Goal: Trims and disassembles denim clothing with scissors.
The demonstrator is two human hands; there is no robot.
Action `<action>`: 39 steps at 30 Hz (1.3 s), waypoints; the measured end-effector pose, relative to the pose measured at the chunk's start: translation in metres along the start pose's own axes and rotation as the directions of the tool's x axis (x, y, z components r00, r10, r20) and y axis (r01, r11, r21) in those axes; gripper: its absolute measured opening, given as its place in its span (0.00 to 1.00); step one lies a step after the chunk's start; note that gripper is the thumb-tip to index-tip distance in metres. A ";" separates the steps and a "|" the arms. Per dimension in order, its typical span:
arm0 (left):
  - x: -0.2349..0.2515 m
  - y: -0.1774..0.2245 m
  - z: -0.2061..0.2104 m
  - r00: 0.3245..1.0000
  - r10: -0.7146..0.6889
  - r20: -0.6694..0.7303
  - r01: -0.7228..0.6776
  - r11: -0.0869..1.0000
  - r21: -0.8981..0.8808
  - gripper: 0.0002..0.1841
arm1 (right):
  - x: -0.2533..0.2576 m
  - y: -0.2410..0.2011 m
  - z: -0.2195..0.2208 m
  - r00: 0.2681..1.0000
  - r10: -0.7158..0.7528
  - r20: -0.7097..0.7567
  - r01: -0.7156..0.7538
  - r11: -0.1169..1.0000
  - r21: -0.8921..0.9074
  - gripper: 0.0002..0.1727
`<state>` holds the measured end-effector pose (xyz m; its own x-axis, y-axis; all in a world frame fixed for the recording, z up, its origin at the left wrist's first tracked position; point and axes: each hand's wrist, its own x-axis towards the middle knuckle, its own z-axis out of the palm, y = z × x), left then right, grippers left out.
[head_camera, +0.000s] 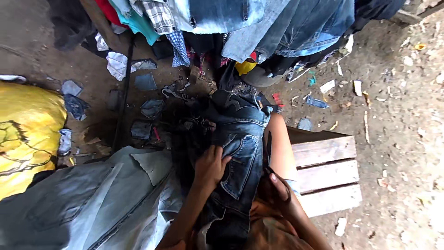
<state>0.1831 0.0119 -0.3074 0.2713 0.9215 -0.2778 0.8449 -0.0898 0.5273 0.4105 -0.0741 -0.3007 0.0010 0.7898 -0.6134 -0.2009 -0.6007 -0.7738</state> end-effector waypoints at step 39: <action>-0.010 0.082 -0.032 0.935 0.355 -0.005 -0.355 0.935 0.017 0.20 | 0.051 -0.019 0.018 0.968 -0.103 0.230 0.044 0.967 0.251 0.45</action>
<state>0.2351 0.0070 -0.2356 0.5517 0.8312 -0.0685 0.7011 -0.4177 0.5779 0.3972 -0.0202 -0.3142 -0.2032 0.8549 -0.4774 -0.4397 -0.5153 -0.7356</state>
